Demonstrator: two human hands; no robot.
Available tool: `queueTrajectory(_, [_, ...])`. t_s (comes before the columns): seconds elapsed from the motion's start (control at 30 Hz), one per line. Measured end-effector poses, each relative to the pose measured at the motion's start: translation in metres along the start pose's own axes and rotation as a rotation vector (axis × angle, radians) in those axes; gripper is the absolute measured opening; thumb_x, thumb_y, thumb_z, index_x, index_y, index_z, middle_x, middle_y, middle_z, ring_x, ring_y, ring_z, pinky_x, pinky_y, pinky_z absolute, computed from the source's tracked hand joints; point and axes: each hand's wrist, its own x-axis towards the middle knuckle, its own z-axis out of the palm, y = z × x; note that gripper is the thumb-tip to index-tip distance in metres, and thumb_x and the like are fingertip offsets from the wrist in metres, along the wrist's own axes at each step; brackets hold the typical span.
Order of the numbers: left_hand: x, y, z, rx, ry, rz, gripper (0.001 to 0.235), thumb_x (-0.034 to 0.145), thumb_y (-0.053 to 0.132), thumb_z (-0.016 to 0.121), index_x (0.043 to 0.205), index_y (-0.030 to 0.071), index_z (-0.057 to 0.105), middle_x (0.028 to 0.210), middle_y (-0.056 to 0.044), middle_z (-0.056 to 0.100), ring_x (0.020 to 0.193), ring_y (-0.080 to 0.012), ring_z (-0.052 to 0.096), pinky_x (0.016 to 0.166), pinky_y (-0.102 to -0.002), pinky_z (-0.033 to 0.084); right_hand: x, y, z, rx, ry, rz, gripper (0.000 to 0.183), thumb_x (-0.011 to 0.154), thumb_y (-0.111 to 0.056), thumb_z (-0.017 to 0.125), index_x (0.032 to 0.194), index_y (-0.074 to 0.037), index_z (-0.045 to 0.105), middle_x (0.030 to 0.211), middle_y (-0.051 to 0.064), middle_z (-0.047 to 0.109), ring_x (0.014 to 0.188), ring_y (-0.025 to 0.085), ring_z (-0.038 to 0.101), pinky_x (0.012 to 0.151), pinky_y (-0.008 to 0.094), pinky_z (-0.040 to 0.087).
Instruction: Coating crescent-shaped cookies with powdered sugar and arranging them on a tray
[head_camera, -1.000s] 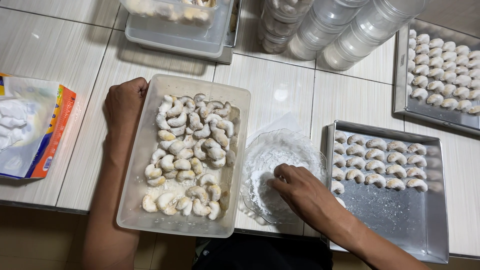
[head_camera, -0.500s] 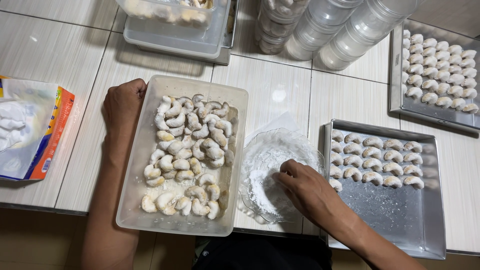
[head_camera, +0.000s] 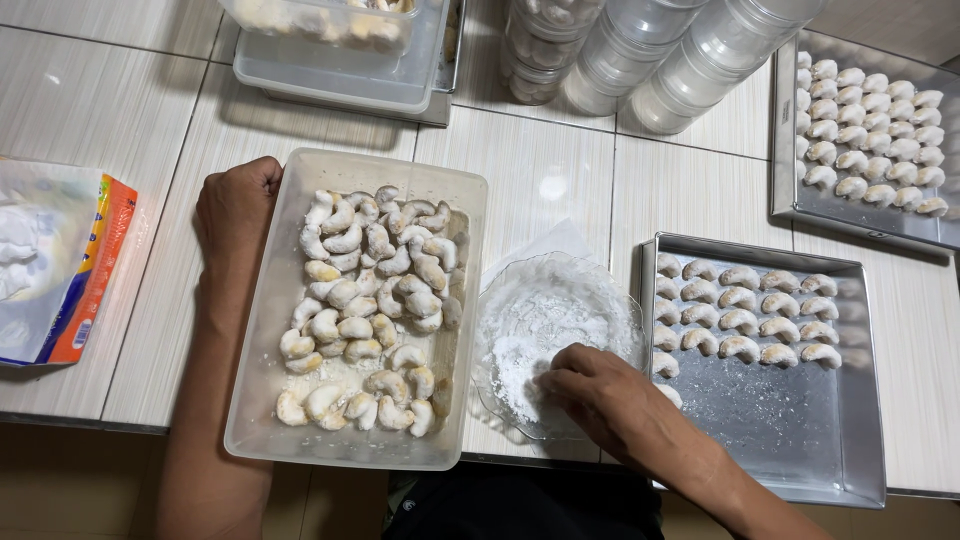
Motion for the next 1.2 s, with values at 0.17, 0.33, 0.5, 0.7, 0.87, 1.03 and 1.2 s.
queueTrajectory(0.17, [-0.003,0.003,-0.003,-0.023,-0.015,-0.025,0.025,0.091,0.013,0.05,0.071,0.015,0.035,0.067,-0.005,0.029,0.068,-0.0245,0.024,0.052,-0.046,0.029,0.006,0.0,0.008,-0.042,0.06,-0.061,0.009,0.092,0.001,0.055,0.09,-0.006,0.06,0.086,0.007,0.058,0.071,0.025,0.054,0.062,0.038,0.041])
queueTrajectory(0.33, [0.0,-0.001,0.0,-0.018,-0.008,-0.005,0.016,0.087,0.008,0.046,0.073,0.013,0.039,0.068,-0.006,0.028,0.075,-0.0217,0.02,0.052,-0.046,0.026,0.005,0.0,0.002,-0.045,-0.029,0.0,0.012,0.099,-0.009,0.053,0.091,-0.007,0.061,0.087,0.007,0.058,0.072,0.024,0.054,0.063,0.039,0.039])
queueTrajectory(0.5, [0.003,-0.008,0.006,0.014,0.004,0.019,0.016,0.09,0.008,0.049,0.075,0.013,0.045,0.067,-0.008,0.033,0.068,-0.0263,0.024,0.051,-0.048,0.029,0.007,0.009,0.006,-0.113,-0.058,-0.036,0.011,0.1,-0.013,0.059,0.106,-0.01,0.068,0.088,0.006,0.058,0.075,0.023,0.054,0.061,0.037,0.039])
queueTrajectory(0.7, [0.001,-0.004,0.003,0.003,0.002,0.024,0.017,0.086,0.004,0.045,0.074,0.013,0.037,0.07,-0.007,0.026,0.075,-0.0234,0.02,0.052,-0.047,0.026,0.001,0.013,0.007,-0.106,0.068,-0.035,0.015,0.099,-0.016,0.059,0.112,-0.012,0.066,0.103,0.005,0.066,0.087,0.023,0.062,0.08,0.037,0.045])
queueTrajectory(0.87, [0.003,-0.005,0.004,0.022,-0.014,-0.004,0.014,0.089,0.01,0.047,0.076,0.013,0.042,0.07,-0.011,0.031,0.072,-0.0279,0.022,0.053,-0.049,0.03,-0.011,0.013,0.006,-0.084,0.143,0.012,0.024,0.089,-0.013,0.073,0.111,-0.016,0.063,0.106,-0.001,0.074,0.093,0.015,0.068,0.086,0.032,0.038])
queueTrajectory(1.03, [0.001,-0.005,0.003,0.014,-0.013,0.001,0.015,0.089,0.009,0.048,0.076,0.013,0.044,0.069,-0.01,0.033,0.069,-0.0283,0.024,0.053,-0.049,0.03,-0.025,0.021,0.01,-0.102,0.219,-0.009,0.015,0.091,-0.017,0.071,0.105,-0.015,0.065,0.097,-0.003,0.075,0.085,0.013,0.069,0.084,0.032,0.039])
queueTrajectory(1.2, [0.0,-0.003,0.002,-0.024,-0.008,0.008,0.024,0.09,0.005,0.049,0.071,0.014,0.038,0.066,-0.003,0.03,0.066,-0.0224,0.025,0.051,-0.044,0.027,-0.028,0.017,0.014,-0.234,0.214,0.009,0.034,0.086,-0.016,0.072,0.12,-0.015,0.066,0.104,-0.002,0.074,0.1,0.019,0.062,0.084,0.037,0.032])
